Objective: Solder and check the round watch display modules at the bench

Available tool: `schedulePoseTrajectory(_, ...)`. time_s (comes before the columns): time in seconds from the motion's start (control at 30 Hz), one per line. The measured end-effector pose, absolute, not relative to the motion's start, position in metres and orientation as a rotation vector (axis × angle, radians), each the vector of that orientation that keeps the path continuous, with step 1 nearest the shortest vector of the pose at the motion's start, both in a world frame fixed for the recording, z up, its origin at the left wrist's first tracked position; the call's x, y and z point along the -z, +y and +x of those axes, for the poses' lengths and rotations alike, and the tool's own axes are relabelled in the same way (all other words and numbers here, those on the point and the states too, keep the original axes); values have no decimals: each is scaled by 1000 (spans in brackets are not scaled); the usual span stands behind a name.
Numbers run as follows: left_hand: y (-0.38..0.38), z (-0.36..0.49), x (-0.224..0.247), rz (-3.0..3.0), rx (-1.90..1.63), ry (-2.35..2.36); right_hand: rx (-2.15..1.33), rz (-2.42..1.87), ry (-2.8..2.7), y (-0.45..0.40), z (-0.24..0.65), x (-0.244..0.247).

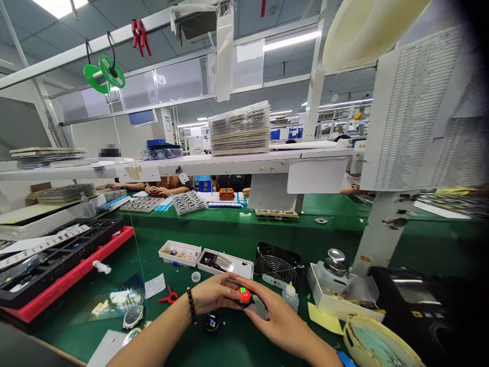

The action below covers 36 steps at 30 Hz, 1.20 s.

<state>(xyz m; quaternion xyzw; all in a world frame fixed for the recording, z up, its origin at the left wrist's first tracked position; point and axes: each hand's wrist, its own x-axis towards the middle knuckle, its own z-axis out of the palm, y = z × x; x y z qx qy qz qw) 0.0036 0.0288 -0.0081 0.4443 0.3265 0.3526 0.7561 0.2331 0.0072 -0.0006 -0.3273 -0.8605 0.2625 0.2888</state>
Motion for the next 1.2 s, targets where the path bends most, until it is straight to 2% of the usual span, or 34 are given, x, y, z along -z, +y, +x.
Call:
schedulePoseTrajectory(0.1,26,6,3,1002,-872,710,-755,-907,-2164,9,231,2)
schedulePoseTrajectory(0.27,22,8,-5,1158,-1051,749,-1131,-978,-1828,20,227,9)
schedulePoseTrajectory(0.37,17,11,-4,1294,-1085,775,-1240,-941,-1781,24,223,16)
schedulePoseTrajectory(0.8,-1,21,-3,2307,-1068,1151,-1280,-935,-1604,20,213,19)
schedulePoseTrajectory(1.2,1,20,-7,2306,-1060,1216,-1410,-877,-1517,25,216,20)
